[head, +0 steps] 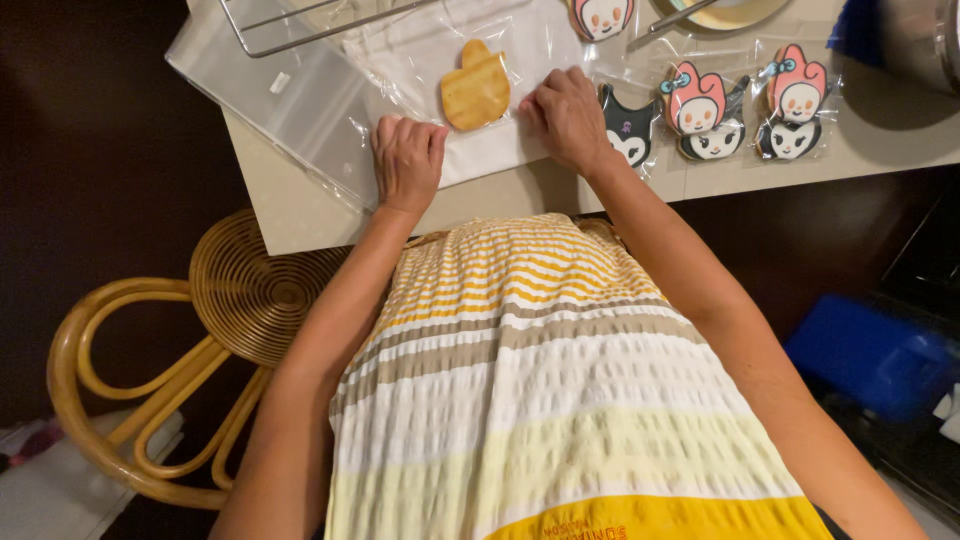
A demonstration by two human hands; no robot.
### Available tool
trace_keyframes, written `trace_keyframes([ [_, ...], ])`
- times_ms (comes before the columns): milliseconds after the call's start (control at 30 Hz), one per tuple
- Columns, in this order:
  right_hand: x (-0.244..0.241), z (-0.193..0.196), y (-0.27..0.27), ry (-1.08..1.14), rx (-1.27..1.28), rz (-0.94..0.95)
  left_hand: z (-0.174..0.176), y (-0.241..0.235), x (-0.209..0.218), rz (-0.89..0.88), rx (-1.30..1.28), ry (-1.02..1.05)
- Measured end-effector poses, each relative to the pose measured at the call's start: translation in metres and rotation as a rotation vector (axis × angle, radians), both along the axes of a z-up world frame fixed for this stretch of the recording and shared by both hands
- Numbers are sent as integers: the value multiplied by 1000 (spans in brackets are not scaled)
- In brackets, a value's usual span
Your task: The person places decorated character-shaped cookies into clear plastic bags and seals them. The person handles each cookie individually, places it in a bag, and then seals the bag before moving to the next one.
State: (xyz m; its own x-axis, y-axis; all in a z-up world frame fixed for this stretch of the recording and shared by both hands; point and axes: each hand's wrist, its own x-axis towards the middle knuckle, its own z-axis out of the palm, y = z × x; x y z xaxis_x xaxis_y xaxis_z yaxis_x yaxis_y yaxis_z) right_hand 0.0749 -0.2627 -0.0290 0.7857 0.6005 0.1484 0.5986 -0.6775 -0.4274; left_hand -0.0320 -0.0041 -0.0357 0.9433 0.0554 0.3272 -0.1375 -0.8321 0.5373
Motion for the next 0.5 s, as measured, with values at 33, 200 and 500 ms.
trace_keyframes([
  [33,-1,-2,2,18,-16,-34,-2,-2,1,34,23,4],
  [200,-4,-13,10,3,-44,-159,-7,-7,7,105,114,83],
  [500,-10,-13,15,47,30,-301,4,-9,23,177,113,410],
])
